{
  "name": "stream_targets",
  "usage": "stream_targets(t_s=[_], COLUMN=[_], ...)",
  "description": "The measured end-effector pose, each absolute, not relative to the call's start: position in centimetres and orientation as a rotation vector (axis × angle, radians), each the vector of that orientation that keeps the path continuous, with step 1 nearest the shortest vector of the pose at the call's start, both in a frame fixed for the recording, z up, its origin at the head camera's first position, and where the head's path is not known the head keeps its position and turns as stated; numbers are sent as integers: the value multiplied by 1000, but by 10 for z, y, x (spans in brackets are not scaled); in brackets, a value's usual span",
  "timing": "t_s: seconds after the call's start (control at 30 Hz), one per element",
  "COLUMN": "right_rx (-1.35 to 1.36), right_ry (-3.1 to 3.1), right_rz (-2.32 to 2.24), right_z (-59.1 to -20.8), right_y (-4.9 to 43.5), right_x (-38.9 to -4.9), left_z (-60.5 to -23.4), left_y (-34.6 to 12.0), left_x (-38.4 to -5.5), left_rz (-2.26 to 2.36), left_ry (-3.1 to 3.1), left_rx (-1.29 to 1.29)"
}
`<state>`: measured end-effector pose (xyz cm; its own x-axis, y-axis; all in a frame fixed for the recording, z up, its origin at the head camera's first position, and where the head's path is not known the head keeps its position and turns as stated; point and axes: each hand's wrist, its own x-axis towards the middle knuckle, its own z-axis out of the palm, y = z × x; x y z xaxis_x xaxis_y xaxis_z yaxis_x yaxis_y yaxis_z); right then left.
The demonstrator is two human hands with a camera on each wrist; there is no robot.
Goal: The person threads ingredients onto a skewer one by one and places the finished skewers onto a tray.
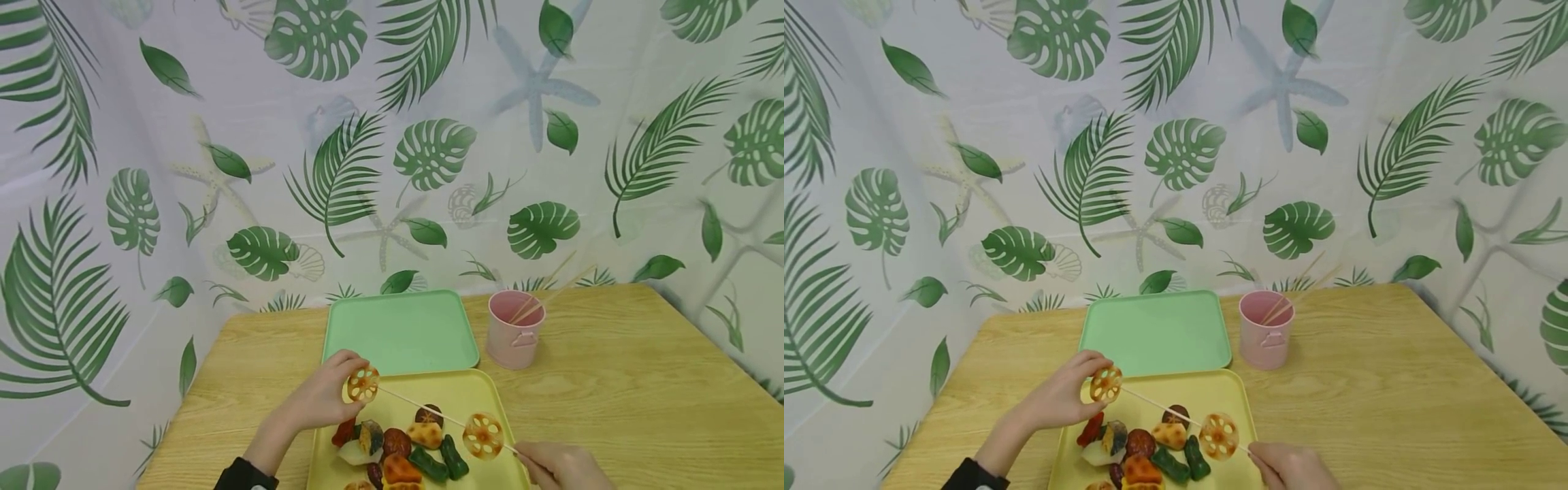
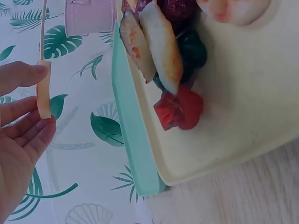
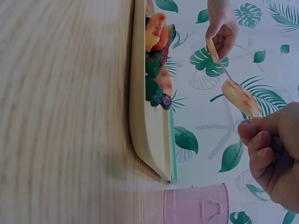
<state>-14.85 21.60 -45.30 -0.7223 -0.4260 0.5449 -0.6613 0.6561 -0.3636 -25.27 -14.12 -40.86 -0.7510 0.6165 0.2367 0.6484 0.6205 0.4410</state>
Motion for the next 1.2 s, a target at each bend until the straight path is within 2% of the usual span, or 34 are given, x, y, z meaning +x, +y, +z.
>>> stream_targets(t_s=[0.37, 0.63, 1.2], right_rx=[901, 850, 860], right_ry=[-2381, -2426, -2578], right_rz=[773, 1068, 1048], right_z=[-454, -456, -456], right_y=[217, 214, 215], right_x=[-144, -139, -139], left_z=[-401, -403, -402], left_y=[-144, -144, -140], left_x=[-255, -254, -251], left_rz=[-701, -702, -554], left_ry=[-2779, -2763, -2762], left_rx=[-1230, -1283, -1345])
